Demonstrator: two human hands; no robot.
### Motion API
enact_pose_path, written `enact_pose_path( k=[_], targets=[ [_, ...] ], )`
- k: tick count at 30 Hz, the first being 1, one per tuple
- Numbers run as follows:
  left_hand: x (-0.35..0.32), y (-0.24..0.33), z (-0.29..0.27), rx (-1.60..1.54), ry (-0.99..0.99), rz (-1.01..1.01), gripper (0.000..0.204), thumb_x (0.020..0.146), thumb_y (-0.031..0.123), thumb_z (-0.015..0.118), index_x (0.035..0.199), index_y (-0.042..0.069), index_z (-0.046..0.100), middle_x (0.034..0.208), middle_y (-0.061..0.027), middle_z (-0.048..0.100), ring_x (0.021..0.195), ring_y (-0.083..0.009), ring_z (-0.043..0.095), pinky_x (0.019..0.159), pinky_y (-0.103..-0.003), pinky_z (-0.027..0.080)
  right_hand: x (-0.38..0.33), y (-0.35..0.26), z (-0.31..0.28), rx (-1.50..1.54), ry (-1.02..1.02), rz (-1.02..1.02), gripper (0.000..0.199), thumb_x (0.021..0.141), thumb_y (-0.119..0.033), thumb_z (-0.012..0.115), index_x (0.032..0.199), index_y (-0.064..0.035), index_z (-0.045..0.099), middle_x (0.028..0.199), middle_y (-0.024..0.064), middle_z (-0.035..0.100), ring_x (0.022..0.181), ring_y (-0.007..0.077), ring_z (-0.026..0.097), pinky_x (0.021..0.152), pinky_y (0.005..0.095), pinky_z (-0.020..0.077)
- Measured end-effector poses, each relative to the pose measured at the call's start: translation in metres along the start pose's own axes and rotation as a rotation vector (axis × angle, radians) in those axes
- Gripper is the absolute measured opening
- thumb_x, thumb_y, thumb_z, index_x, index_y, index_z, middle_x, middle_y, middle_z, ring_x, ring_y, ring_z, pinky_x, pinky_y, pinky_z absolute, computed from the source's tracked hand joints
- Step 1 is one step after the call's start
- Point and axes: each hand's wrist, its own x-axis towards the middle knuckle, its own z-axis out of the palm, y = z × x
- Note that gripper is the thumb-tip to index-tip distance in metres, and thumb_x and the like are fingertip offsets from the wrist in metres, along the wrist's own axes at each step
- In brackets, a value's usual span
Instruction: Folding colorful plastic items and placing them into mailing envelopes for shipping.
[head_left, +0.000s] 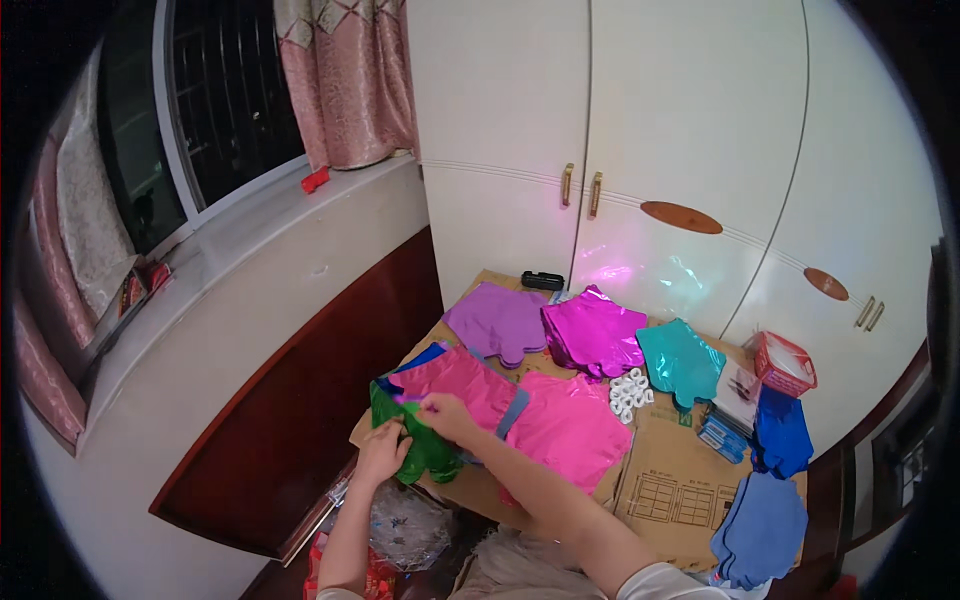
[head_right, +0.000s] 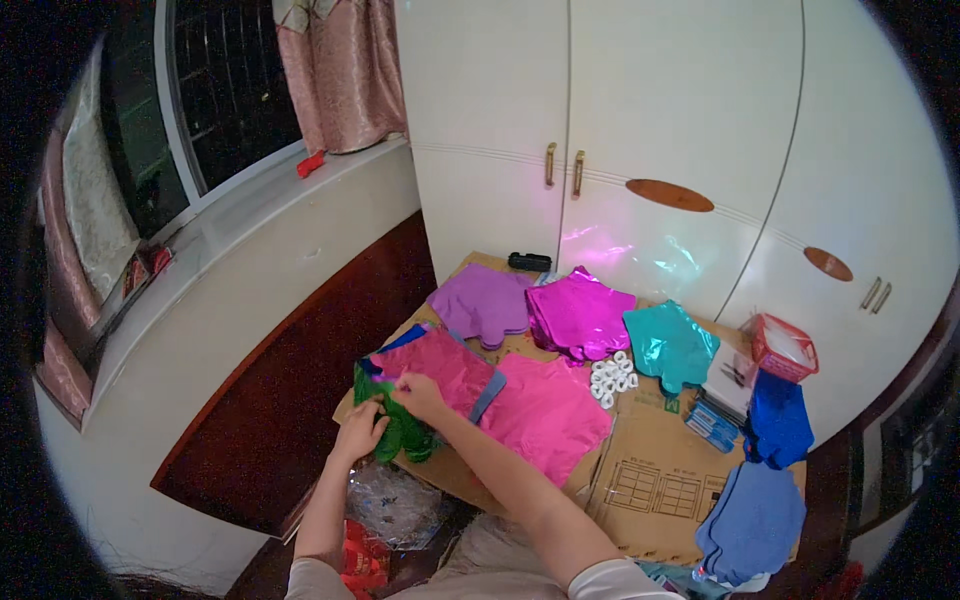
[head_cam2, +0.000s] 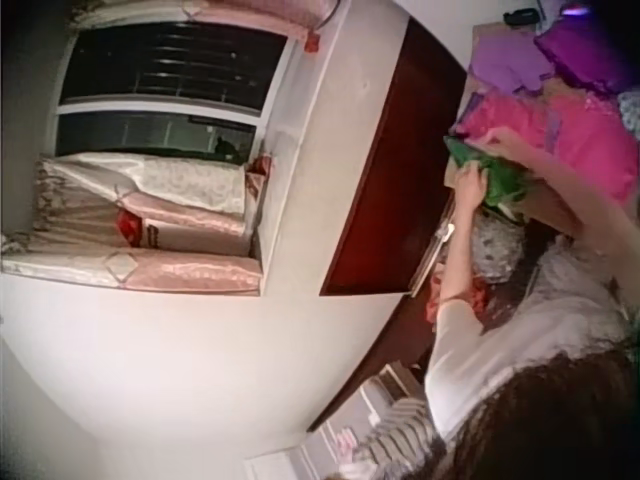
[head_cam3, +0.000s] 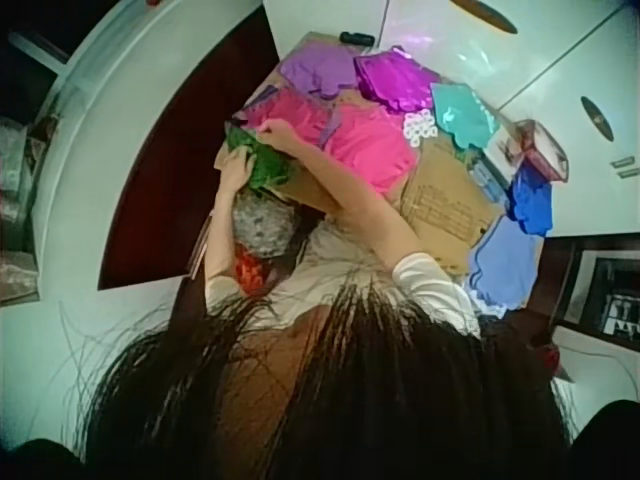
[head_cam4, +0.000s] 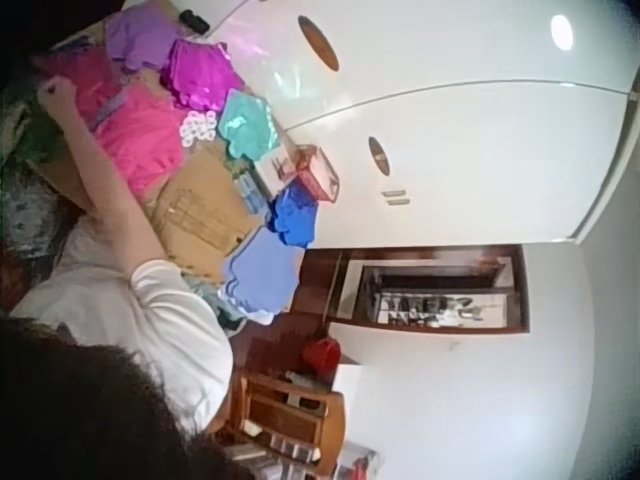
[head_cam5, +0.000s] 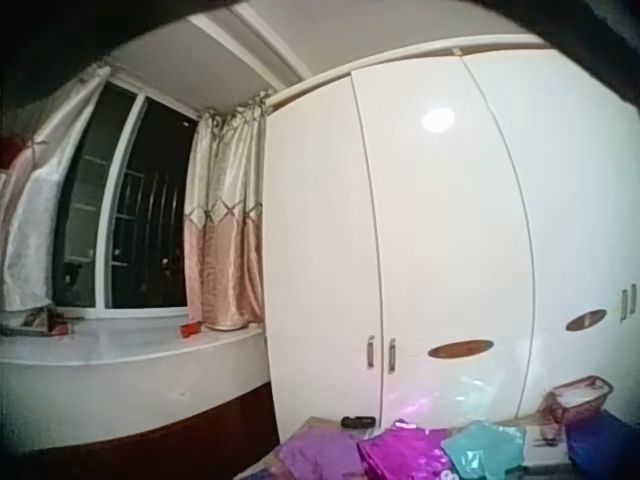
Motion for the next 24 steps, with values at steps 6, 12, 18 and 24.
enact_pose_path(
  k=[6, 12, 18, 24],
  targets=[
    [0.009, 0.009, 0.004, 0.124, 0.007, 0.046, 0.025, 0.08, 0.023, 0.061, 0.089, 0.002, 0.05, 0.117, -0.0182, 0.056, 0.104, -0.0346, 0.051, 0.085, -0.044, 0.041, 0.034, -0.031, -0.156, 0.351, 0.373, 0.088, 0.013, 0.076, -0.016, 0.068, 0.08, -0.0037, 0.066, 0.07, 0.0012, 0.06, 0.064, 0.0106, 0.055, 0.057, 0.027, 0.0443],
    [0.007, 0.003, 0.004, 0.132, -0.006, 0.074, 0.028, 0.076, 0.022, 0.065, 0.088, 0.002, 0.051, 0.103, -0.0198, 0.059, 0.101, -0.0355, 0.052, 0.084, -0.045, 0.042, -0.049, -0.147, -0.318, 0.203, 0.735, -0.029, 0.009, 0.081, -0.008, 0.066, 0.088, -0.0076, 0.062, 0.066, -0.0061, 0.054, 0.059, 0.0013, 0.047, 0.053, 0.0167, 0.0358],
    [0.019, 0.016, -0.001, 0.255, -0.004, 0.014, 0.032, 0.074, 0.027, 0.068, 0.096, 0.006, 0.057, 0.093, -0.0171, 0.06, 0.093, -0.0361, 0.053, 0.082, -0.046, 0.042, -0.146, -0.213, -0.38, 0.234, 0.8, -0.15, 0.011, 0.081, -0.004, 0.065, 0.09, -0.0029, 0.059, 0.075, -0.0025, 0.06, 0.062, 0.0019, 0.051, 0.054, 0.0157, 0.039],
    [0.027, 0.093, 0.016, -0.021, 0.133, 0.055, 0.033, 0.076, 0.014, 0.063, 0.106, 0.004, 0.053, 0.106, -0.0148, 0.057, 0.102, -0.0336, 0.05, 0.088, -0.043, 0.037, -0.201, -0.201, -0.413, -0.237, 0.865, -0.052, 0.006, 0.078, -0.002, 0.065, 0.084, -0.0023, 0.061, 0.07, -0.0006, 0.06, 0.061, 0.0031, 0.053, 0.054, 0.0192, 0.0419]
  ],
)
